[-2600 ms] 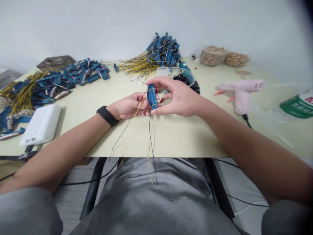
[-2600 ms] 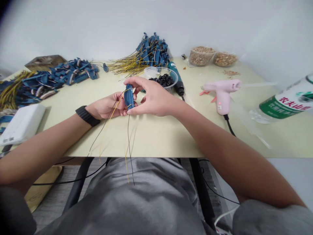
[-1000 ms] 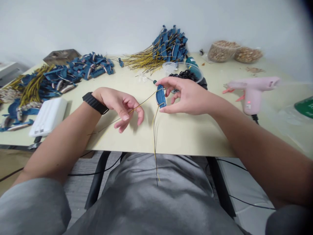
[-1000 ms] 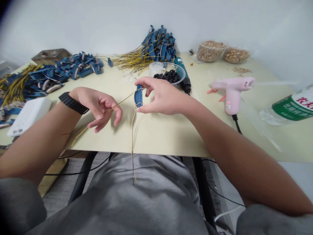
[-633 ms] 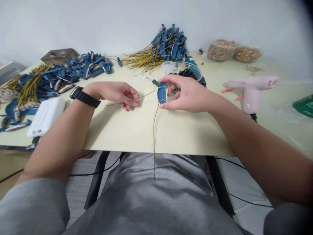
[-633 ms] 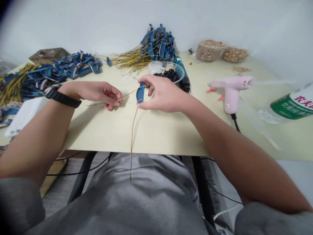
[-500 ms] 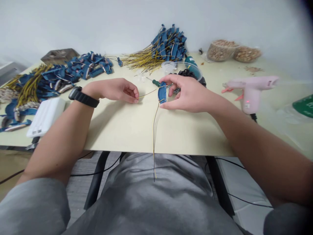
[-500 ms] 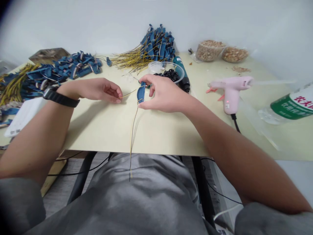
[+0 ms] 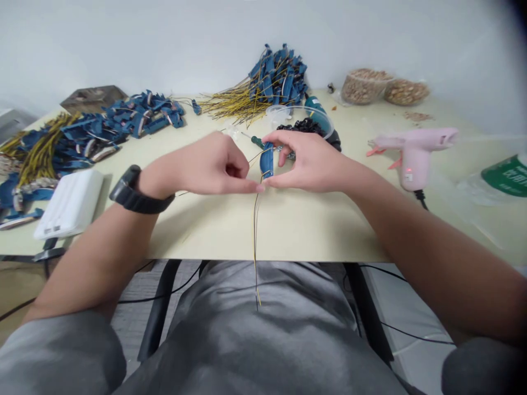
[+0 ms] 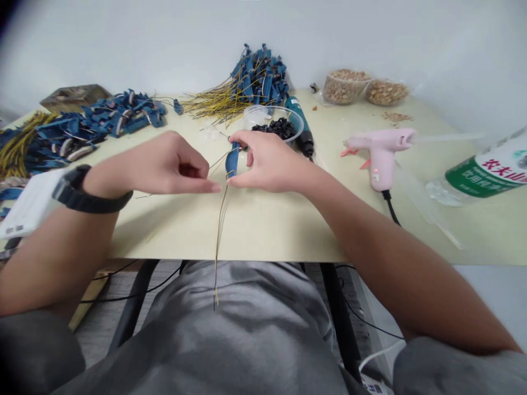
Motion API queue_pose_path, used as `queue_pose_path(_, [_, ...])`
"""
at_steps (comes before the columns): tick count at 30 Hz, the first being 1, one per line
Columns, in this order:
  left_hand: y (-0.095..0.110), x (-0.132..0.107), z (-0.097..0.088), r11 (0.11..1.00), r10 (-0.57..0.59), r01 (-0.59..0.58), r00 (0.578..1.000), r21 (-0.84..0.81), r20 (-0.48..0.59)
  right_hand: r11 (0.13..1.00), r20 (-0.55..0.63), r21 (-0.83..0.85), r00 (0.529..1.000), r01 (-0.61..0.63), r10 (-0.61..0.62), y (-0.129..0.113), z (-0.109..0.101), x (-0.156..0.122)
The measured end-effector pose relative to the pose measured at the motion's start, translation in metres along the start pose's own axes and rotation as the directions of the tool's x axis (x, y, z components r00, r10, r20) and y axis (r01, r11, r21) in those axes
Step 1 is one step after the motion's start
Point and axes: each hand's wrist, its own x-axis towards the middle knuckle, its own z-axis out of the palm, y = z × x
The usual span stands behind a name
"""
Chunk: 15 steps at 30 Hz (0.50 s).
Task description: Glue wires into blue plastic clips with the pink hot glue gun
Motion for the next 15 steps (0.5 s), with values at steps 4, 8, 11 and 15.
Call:
queue_pose_path(4, [0.019, 0.007, 0.024, 0.958, -0.022, 0.020, 1.000, 0.286, 0.003, 1.000, 0.016, -0.018, 1.000, -0.006, 0.007, -0.002, 0.000, -0.001])
queue_pose_path(8, [0.021, 0.012, 0.039, 0.904, -0.074, 0.061, 0.997, 0.424, 0.014, 0.999, 0.020, -0.045, 1.000, -0.012, 0.013, -0.004, 0.000, -0.002])
queue_pose_path(11, [0.020, 0.012, 0.039, 0.884, -0.112, 0.094, 0.994, 0.457, 0.013, 0.997, 0.031, -0.070, 0.999, -0.017, 0.019, -0.005, -0.002, -0.005])
queue_pose_path(15, [0.016, 0.009, 0.032, 0.887, -0.118, 0.100, 0.993, 0.452, 0.011, 0.996, 0.047, -0.082, 0.998, -0.032, 0.036, -0.004, -0.007, -0.011])
